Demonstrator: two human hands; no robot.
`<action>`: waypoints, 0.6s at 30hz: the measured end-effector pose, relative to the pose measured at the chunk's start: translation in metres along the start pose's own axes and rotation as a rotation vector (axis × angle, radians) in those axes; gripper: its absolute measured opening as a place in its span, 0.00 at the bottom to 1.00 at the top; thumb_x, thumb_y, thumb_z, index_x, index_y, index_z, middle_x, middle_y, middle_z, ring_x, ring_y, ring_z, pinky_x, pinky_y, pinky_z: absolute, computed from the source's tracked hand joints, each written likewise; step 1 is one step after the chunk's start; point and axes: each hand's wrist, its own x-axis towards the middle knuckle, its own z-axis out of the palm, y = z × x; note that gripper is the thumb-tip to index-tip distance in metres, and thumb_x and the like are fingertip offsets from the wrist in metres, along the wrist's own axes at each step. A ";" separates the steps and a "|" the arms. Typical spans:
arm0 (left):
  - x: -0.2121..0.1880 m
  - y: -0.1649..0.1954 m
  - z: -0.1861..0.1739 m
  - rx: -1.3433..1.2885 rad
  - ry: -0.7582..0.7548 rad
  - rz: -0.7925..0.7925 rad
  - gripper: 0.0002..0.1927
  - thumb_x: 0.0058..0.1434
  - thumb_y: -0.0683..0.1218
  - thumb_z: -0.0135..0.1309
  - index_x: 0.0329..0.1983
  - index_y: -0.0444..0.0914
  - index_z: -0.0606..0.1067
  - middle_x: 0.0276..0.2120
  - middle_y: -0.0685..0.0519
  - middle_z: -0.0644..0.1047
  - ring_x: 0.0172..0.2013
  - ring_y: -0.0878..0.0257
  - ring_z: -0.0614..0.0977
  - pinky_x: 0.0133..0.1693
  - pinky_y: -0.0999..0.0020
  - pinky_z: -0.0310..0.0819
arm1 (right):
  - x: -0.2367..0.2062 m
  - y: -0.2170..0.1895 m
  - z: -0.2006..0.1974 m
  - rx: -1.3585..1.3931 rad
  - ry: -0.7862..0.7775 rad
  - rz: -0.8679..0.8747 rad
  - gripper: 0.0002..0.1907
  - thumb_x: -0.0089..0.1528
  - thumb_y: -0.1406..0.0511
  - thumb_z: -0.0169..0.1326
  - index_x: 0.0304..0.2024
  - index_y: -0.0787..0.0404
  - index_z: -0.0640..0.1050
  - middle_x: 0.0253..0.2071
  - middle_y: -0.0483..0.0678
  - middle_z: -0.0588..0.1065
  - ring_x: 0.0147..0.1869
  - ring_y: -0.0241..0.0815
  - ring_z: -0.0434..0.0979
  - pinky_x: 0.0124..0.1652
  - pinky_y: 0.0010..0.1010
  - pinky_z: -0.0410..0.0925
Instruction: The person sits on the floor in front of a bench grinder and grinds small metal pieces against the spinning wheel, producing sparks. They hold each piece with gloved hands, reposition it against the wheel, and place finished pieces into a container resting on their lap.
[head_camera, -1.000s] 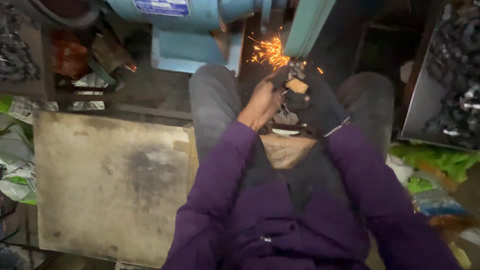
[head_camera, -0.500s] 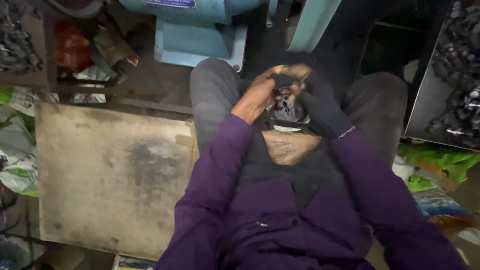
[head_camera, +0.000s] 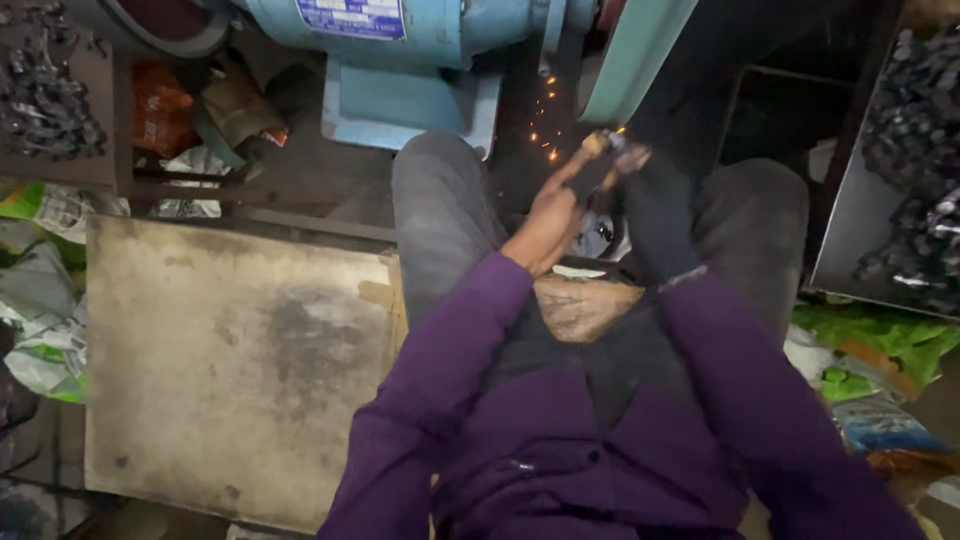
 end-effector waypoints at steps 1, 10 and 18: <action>0.001 -0.001 -0.004 0.203 0.001 0.059 0.28 0.63 0.34 0.41 0.68 0.33 0.68 0.53 0.51 0.77 0.49 0.64 0.78 0.47 0.71 0.73 | -0.004 0.001 0.002 -0.098 -0.049 -0.037 0.15 0.69 0.62 0.50 0.47 0.69 0.78 0.35 0.49 0.77 0.37 0.34 0.77 0.38 0.28 0.70; 0.018 0.008 -0.009 0.695 0.067 0.603 0.23 0.59 0.34 0.46 0.58 0.32 0.78 0.43 0.53 0.81 0.43 0.68 0.79 0.44 0.72 0.74 | 0.006 0.012 0.016 0.093 -0.160 0.112 0.13 0.66 0.65 0.51 0.43 0.68 0.81 0.31 0.46 0.78 0.33 0.32 0.76 0.33 0.30 0.70; 0.015 0.042 -0.008 0.132 0.004 -0.092 0.11 0.71 0.41 0.50 0.49 0.32 0.80 0.35 0.52 0.77 0.31 0.68 0.77 0.30 0.74 0.67 | -0.001 0.005 0.017 0.353 -0.219 0.290 0.13 0.66 0.61 0.57 0.47 0.64 0.78 0.38 0.45 0.78 0.40 0.33 0.78 0.41 0.30 0.71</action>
